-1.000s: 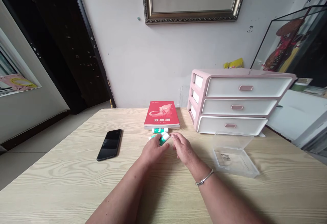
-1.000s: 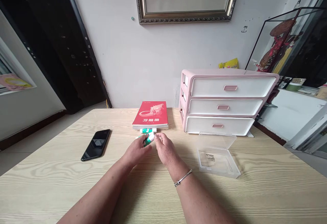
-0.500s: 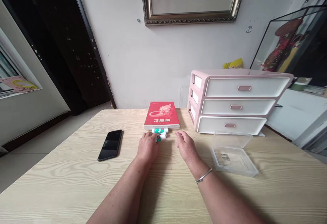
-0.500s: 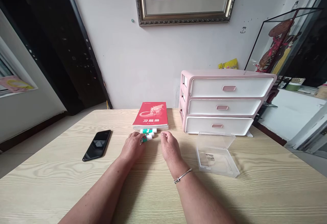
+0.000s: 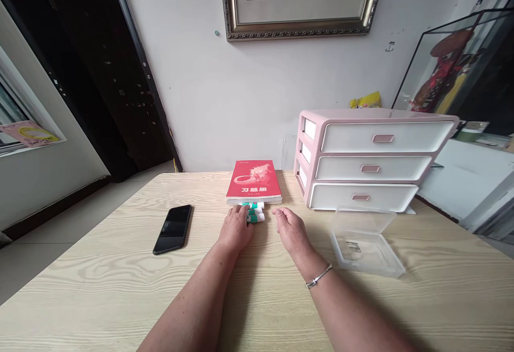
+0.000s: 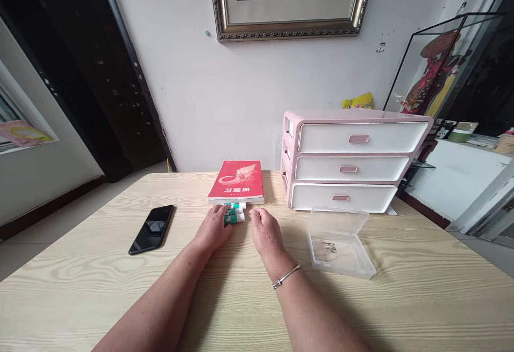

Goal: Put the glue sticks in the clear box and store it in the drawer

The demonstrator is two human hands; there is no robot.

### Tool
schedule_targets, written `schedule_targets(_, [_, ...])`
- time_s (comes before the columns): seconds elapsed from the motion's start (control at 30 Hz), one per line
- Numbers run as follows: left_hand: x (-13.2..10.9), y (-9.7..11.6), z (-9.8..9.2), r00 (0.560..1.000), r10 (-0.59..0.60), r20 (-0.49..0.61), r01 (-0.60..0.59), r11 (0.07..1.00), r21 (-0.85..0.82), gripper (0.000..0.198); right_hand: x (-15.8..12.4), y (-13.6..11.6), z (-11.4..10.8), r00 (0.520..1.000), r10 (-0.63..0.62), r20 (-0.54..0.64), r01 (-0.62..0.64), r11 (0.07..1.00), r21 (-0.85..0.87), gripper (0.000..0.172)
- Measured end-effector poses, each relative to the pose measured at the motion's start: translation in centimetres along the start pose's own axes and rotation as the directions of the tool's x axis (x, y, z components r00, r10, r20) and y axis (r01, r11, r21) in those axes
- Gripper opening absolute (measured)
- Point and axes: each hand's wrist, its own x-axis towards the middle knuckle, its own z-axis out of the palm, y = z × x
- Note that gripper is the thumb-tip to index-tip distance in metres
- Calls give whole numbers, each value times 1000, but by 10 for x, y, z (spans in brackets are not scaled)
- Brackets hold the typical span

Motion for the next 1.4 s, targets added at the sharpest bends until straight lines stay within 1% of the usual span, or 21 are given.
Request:
schedule_targets(0.1, [1,1,1,1000,2,-13,-2,1000,-7,64,0,-2,-1,1000,10,9,-10,1000,0,42])
schedule_targets(0.3, [2,0,-4,997,-58,-47,58,998,-8,57,0,-4,-2,999,29,16,-29,1000,7,38])
schedule_targets(0.53, [4,-5,1,997,-73,-21,73,997,-32,72,0,-2,0,999,22,25,-22,1000,12,36])
schedule_targets(0.77, [3,-3,1,999,-39,11,39,999,-36,66,0,-5,-2,1000,22,13,-22,1000,-9,34])
schedule_targets(0.93, [3,-1,2,1000,-20,19,21,999,-46,70,1,-3,-1,1000,22,18,-22,1000,-5,34])
schedule_targets(1.13, [2,1,-1,1000,-8,21,10,998,-68,65,2,-2,-1,1000,17,6,-17,999,-30,35])
schedule_targets(1.23, [2,1,-1,999,15,30,-12,995,-100,67,5,2,0,1000,29,-6,-29,999,-13,37])
schedule_targets(1.3, [3,0,1,999,29,34,-25,992,-125,70,8,6,2,999,36,21,-36,999,17,38])
schedule_targets(1.4, [3,-2,4,998,54,31,-49,986,-159,73,13,12,7,992,61,112,-64,998,25,46])
